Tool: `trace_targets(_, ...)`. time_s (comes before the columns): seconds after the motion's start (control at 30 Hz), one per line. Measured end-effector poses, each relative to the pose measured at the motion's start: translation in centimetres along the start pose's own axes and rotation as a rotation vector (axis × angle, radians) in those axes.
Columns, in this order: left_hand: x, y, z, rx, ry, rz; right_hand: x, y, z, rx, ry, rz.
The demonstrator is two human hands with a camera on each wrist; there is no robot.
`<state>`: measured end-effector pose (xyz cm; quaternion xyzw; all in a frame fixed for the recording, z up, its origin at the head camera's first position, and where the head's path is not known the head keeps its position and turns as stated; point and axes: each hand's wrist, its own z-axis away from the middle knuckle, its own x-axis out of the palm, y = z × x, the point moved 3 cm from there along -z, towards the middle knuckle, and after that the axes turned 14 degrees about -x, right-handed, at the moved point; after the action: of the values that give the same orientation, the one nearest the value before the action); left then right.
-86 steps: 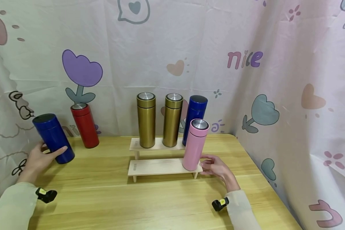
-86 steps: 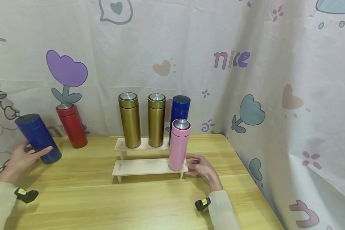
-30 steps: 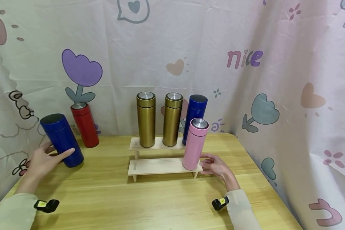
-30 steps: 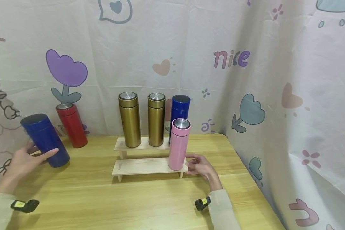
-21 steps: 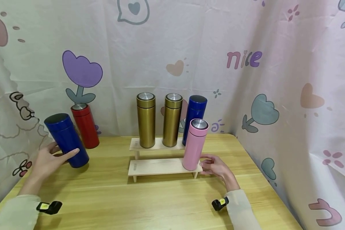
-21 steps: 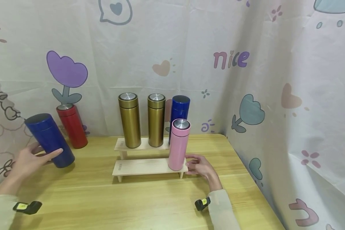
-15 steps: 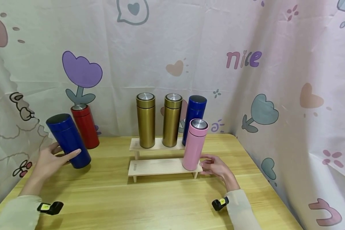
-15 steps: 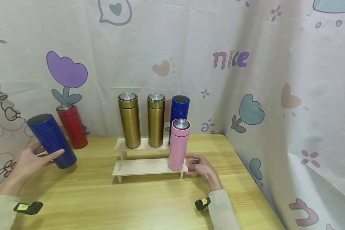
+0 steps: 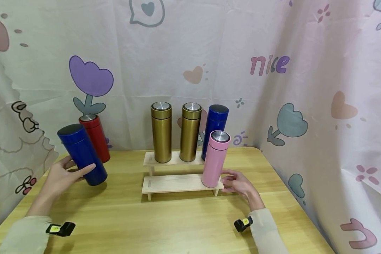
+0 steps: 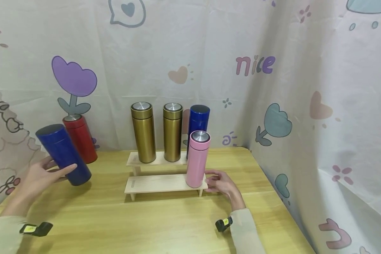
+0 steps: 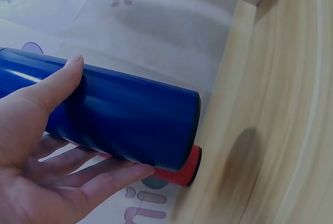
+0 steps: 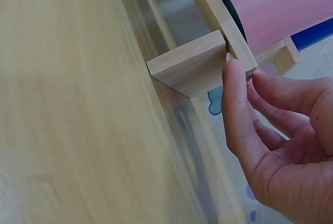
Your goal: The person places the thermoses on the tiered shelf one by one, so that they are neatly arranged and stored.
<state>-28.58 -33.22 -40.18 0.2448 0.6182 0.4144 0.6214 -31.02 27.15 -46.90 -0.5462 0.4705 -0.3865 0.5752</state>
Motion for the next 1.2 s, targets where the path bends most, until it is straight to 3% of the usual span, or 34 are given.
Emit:
trace_targets(0.6,2.0,3.3,2.2,0.082,-0.062,0.041,0.0,0.1,0.0,-0.006,-0.007,0.017)
trace_targets(1.2,3.6,5.6,3.1,0.114,-0.081,0.011,0.0,0.0,0.0,-0.017,-0.012,0.014)
